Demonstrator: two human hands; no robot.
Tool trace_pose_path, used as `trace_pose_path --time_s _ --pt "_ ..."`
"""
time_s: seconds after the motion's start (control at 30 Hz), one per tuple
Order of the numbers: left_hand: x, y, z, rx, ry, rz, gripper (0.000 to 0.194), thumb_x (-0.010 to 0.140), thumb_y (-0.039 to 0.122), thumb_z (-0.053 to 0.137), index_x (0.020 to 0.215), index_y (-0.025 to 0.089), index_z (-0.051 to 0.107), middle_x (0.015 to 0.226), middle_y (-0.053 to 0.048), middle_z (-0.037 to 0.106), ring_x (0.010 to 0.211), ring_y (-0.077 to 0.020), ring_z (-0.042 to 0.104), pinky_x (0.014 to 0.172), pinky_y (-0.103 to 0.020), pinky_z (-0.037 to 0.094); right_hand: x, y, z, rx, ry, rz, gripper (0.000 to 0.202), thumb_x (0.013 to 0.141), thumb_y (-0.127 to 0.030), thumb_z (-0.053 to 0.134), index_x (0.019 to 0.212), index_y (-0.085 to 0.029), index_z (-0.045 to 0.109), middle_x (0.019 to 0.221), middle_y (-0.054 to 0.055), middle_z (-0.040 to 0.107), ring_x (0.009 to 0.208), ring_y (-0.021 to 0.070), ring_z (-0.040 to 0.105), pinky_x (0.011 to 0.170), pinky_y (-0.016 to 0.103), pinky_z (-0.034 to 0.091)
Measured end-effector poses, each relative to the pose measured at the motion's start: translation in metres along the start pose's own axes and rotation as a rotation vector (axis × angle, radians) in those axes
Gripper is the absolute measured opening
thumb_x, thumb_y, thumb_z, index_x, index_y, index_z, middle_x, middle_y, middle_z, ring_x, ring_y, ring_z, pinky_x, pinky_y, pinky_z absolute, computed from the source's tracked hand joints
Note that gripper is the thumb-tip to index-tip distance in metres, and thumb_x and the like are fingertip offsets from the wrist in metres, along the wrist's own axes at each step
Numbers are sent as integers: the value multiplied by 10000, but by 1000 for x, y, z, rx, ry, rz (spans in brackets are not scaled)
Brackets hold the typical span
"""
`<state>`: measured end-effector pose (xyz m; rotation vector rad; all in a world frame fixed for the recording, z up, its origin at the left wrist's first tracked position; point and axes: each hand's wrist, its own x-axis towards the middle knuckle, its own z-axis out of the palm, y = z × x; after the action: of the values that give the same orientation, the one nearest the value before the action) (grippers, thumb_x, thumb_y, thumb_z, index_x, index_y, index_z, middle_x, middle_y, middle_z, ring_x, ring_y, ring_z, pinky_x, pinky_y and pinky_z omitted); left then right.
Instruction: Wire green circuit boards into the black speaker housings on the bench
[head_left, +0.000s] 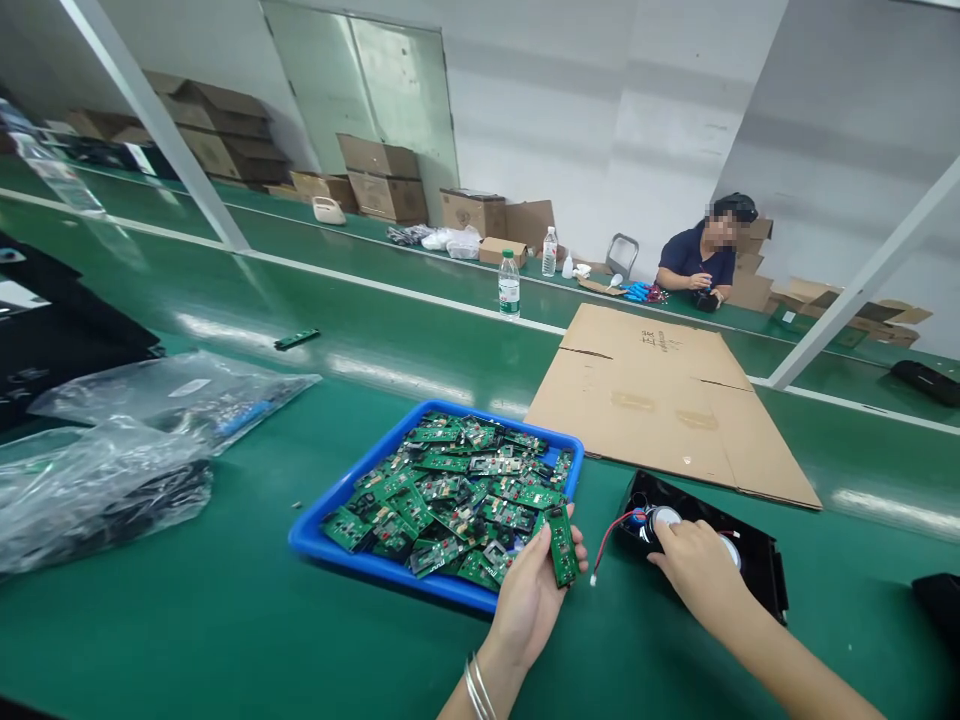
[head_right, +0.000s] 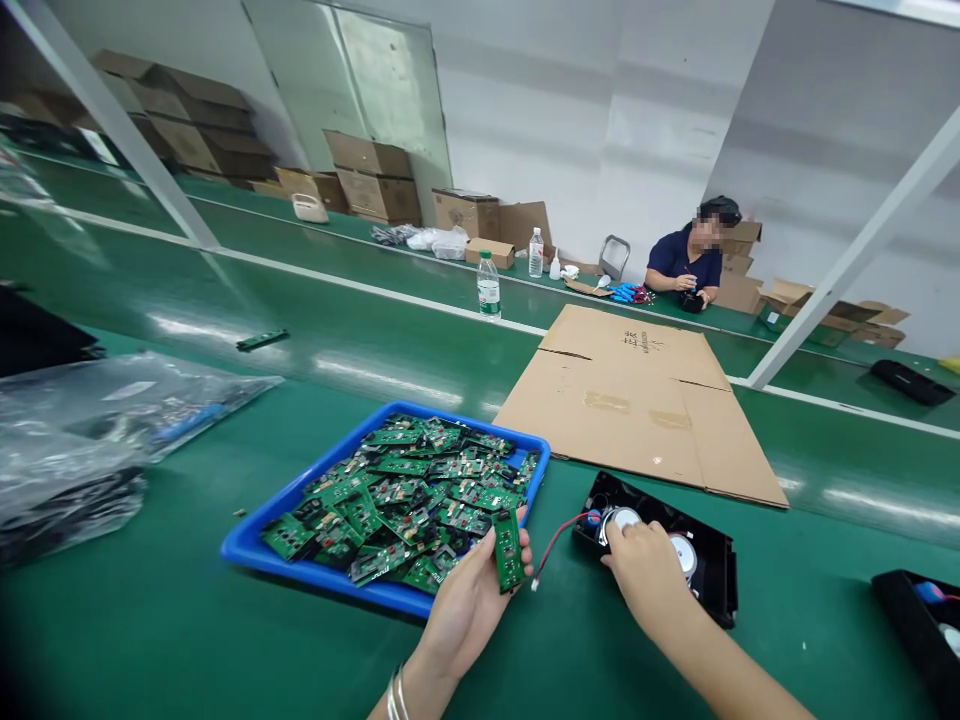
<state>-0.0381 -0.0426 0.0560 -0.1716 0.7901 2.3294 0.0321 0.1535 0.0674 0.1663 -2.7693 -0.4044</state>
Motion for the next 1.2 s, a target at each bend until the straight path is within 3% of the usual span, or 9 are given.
trace_pose_path --time_s 0.1,0.17,0.27,0.37,0.47,0.53,0.7,0.87,1.2 --pt "0 -1 -1 6 -24 20 452 704 332 684 1096 143 565 853 -61 616 805 -182 570 759 -333 457 11 -17 -11 157 167 -17 285 817 -173 545 1101 -171 519 1013 120 566 851 224 555 657 342 456" --pt "1 -2 -1 28 -37 28 442 689 340 697 1068 144 580 865 -65 623 856 -206 576 796 -353 455 20 -26 -16 284 255 -109 260 830 -143 523 1079 -216 536 1160 94 507 1022 223 488 790 366 441" --pt "3 -4 -2 93 -36 55 422 656 371 720 987 141 595 827 -48 622 863 -200 576 801 -330 462 29 -35 -16 407 359 -194 132 857 -122 483 848 -210 582 1100 29 555 1059 205 455 877 404 379" --pt "3 -7 -2 233 22 164 356 637 373 732 856 157 554 716 -2 605 748 -151 578 714 -276 486 33 -37 -12 532 366 -215 214 900 -102 386 765 -169 539 923 15 602 900 144 510 906 397 349" --pt "2 -11 -2 377 76 213 367 642 378 721 826 189 466 622 27 590 590 -143 569 531 -244 468 33 -36 -12 655 323 -170 246 926 -137 326 770 -151 516 715 9 557 675 113 467 738 299 410" --pt "2 -13 -2 376 92 191 412 640 402 714 902 186 480 680 -1 621 619 -170 591 498 -245 455 32 -37 -15 707 319 -106 246 932 -171 325 793 -148 526 689 17 525 646 120 434 613 258 383" --pt "3 -16 -6 178 105 82 505 613 363 745 1046 164 578 976 -88 638 897 -236 590 663 -294 493 30 -41 -18 749 352 -38 252 938 -254 354 848 -165 572 703 22 499 659 124 417 595 253 328" --pt "2 -12 -7 113 -34 19 401 645 272 741 1021 210 617 1024 -76 638 1012 -251 554 851 -366 460 32 -48 -11 704 389 21 271 935 -254 364 788 -159 571 674 20 472 646 129 377 586 263 283" --pt "-1 -15 -8 318 -64 226 404 614 260 759 980 164 619 1041 -108 640 1067 -257 536 921 -348 441 29 -58 -19 906 282 202 247 930 -229 382 714 -161 479 685 -5 477 671 121 410 656 273 301"
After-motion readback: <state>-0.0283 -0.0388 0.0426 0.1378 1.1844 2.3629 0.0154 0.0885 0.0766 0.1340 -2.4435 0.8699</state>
